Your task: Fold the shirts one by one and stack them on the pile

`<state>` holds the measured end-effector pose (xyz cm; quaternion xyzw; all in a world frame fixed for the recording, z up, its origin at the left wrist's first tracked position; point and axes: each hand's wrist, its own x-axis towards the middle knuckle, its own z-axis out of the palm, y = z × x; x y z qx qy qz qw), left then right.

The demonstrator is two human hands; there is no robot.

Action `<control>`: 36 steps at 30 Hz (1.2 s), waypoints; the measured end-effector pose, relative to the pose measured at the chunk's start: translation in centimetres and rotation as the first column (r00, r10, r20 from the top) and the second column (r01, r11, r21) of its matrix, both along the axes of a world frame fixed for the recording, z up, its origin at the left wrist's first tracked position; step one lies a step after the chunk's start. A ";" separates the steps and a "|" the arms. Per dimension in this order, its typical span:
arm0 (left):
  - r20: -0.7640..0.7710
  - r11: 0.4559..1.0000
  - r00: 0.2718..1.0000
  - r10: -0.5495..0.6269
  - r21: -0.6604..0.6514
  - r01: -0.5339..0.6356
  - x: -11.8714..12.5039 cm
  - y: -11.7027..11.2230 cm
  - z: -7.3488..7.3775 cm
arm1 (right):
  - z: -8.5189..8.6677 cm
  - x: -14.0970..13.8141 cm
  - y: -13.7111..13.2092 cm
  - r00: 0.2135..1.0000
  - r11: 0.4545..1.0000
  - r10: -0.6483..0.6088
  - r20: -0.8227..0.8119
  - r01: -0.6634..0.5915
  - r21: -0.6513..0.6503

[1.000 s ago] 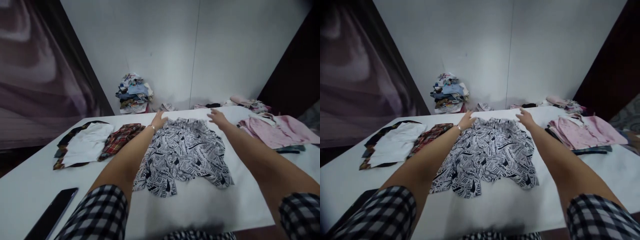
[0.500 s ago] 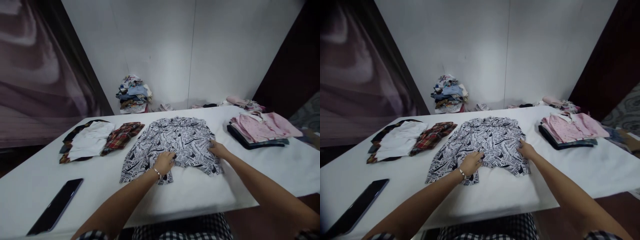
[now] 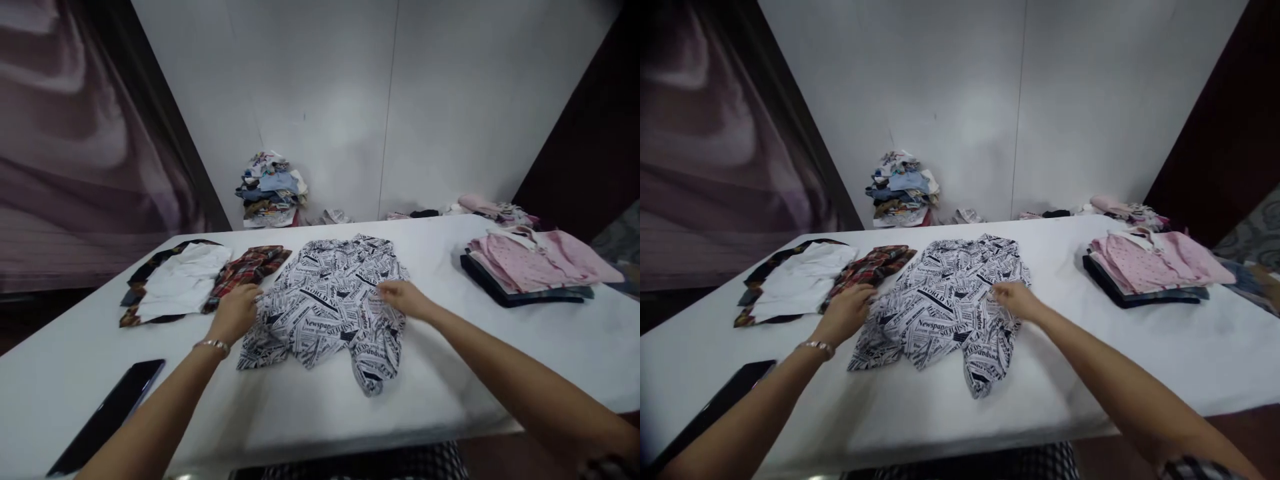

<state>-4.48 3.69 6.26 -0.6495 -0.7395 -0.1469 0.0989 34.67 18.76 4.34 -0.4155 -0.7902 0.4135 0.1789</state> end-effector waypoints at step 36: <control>0.330 0.913 0.882 -0.338 -0.114 0.393 21.0 -0.8 -5.9 | -6.7 15.5 12.5 0.732 0.737 -0.664 -0.154 0.606 -0.299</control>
